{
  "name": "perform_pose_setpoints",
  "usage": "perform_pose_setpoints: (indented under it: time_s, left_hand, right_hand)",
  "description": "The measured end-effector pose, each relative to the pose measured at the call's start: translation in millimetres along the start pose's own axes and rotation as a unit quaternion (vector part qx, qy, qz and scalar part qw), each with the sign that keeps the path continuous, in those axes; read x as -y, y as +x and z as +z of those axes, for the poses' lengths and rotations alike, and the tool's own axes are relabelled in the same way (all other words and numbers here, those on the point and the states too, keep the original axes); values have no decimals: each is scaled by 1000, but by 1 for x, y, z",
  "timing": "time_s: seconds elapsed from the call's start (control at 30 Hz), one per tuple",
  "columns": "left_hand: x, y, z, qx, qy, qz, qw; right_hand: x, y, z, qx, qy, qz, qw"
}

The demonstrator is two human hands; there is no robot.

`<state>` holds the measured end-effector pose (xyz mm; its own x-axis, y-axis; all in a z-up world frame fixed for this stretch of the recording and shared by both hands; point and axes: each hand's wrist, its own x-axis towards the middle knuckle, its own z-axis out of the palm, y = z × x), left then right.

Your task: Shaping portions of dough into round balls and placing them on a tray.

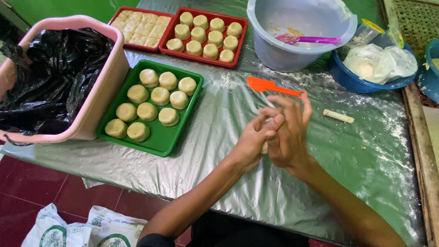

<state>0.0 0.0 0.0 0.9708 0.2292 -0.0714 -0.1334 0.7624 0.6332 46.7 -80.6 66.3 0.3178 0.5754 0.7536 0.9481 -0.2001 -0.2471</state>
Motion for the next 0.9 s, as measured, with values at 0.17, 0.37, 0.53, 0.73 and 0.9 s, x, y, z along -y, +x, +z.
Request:
perform_pose_setpoints:
  time_s: [0.17,0.37,0.53,0.73,0.9]
  left_hand:
    - [-41,-10,26,-34,196,26,980]
    - [-51,1,13,-101,108,5,989]
    - [-70,5,20,-103,58,33,992]
    - [-62,8,24,-134,84,-28,987]
    - [-30,-12,20,67,-74,-51,994]
  right_hand:
    - [-2,1,-14,15,15,41,999]
    - [1,4,-33,14,145,98,985]
    - [-2,0,-33,13,150,82,985]
    - [7,2,-26,-10,144,44,989]
    - [-9,-4,-8,-62,-83,-116,988]
